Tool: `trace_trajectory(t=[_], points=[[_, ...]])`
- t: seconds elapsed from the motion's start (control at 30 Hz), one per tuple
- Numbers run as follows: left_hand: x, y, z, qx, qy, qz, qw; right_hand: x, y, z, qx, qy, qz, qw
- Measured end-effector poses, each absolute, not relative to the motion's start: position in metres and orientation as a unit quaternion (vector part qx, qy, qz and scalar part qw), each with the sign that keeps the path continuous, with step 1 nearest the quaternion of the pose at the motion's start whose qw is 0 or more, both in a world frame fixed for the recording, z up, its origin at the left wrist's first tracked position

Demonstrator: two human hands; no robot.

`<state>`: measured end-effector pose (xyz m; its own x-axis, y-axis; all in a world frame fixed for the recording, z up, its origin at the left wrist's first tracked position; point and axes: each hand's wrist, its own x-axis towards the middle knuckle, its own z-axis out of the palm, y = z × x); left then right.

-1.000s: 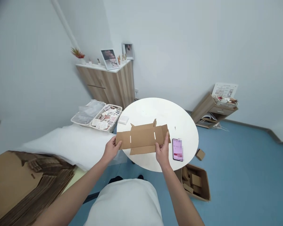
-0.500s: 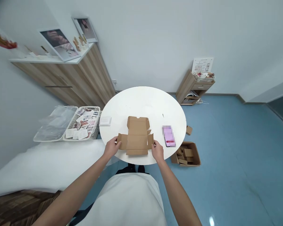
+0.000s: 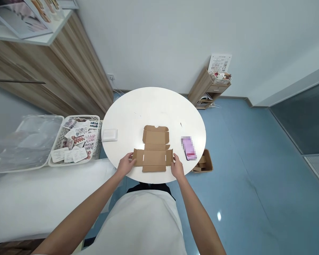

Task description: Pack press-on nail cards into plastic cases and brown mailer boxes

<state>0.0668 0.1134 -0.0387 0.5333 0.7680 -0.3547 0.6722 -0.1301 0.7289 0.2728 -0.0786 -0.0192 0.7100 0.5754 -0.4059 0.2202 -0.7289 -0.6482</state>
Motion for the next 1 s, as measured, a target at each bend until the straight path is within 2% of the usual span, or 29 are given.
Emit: trace_trajectory(t=[0.13, 0.33, 0.5, 0.6, 0.77, 0.9, 1.0], points=[[0.064, 0.116, -0.049, 0.733, 0.481, 0.065, 0.476, 0.27, -0.073, -0.017, -0.881, -0.238, 0.298, 0.278], [0.062, 0.109, -0.055, 0.756, 0.437, 0.073, 0.482, 0.27, -0.068, -0.017, -0.895, -0.282, 0.271, 0.215], [0.058, 0.093, -0.043, 0.848, 0.406, 0.083, 0.332, 0.276, -0.071, -0.016, -0.896, -0.303, 0.262, 0.193], [0.061, 0.081, -0.036, 0.897, 0.361, 0.043, 0.253, 0.284, -0.07, -0.014, -0.891, -0.32, 0.266, 0.182], [0.078, 0.069, -0.033, 0.945, 0.248, -0.034, 0.21, 0.305, -0.053, -0.012, -0.878, -0.365, 0.263, 0.161], [0.094, 0.064, -0.035, 0.952, 0.232, -0.063, 0.19, 0.327, -0.028, -0.012, -0.881, -0.388, 0.236, 0.136], [0.103, 0.062, -0.038, 0.953, 0.234, -0.079, 0.174, 0.345, -0.01, -0.014, -0.868, -0.394, 0.261, 0.155]])
